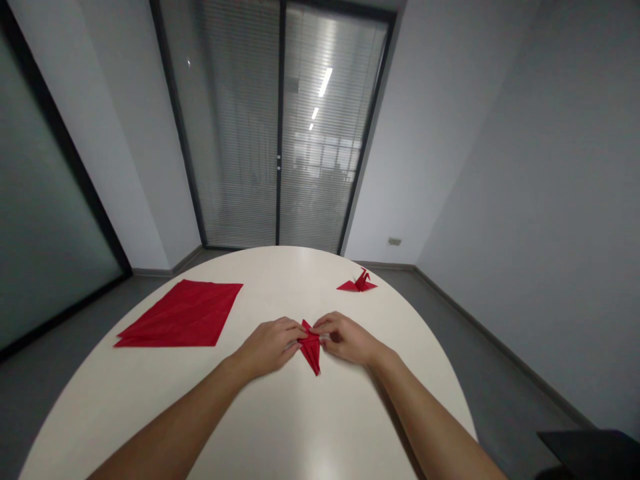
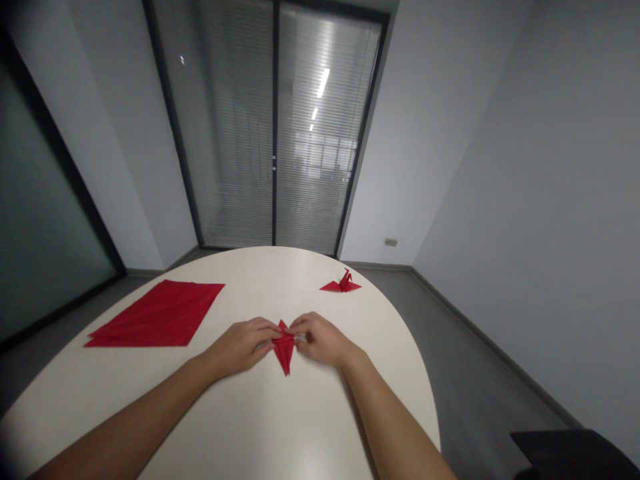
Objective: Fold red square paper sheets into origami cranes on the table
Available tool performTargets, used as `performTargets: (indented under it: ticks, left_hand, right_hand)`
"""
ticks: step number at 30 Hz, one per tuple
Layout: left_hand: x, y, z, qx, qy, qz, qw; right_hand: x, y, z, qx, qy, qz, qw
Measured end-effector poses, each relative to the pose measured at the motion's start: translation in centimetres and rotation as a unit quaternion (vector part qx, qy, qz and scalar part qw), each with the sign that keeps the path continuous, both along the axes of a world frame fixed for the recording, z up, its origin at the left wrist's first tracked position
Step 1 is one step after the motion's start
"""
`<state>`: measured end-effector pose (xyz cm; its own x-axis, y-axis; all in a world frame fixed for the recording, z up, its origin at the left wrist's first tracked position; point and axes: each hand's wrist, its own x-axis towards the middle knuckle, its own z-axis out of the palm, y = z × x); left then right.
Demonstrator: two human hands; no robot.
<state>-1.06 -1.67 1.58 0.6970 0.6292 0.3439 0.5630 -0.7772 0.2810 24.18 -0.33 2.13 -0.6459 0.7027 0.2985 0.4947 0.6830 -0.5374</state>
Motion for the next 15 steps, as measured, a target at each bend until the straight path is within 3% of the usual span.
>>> performTargets:
  ticks: [15]
  left_hand:
    - [-0.33,0.4,0.04,0.023,0.006,-0.024,0.999]
  right_hand:
    - [0.03,0.21,-0.04,-0.009,0.005,-0.02,1.0]
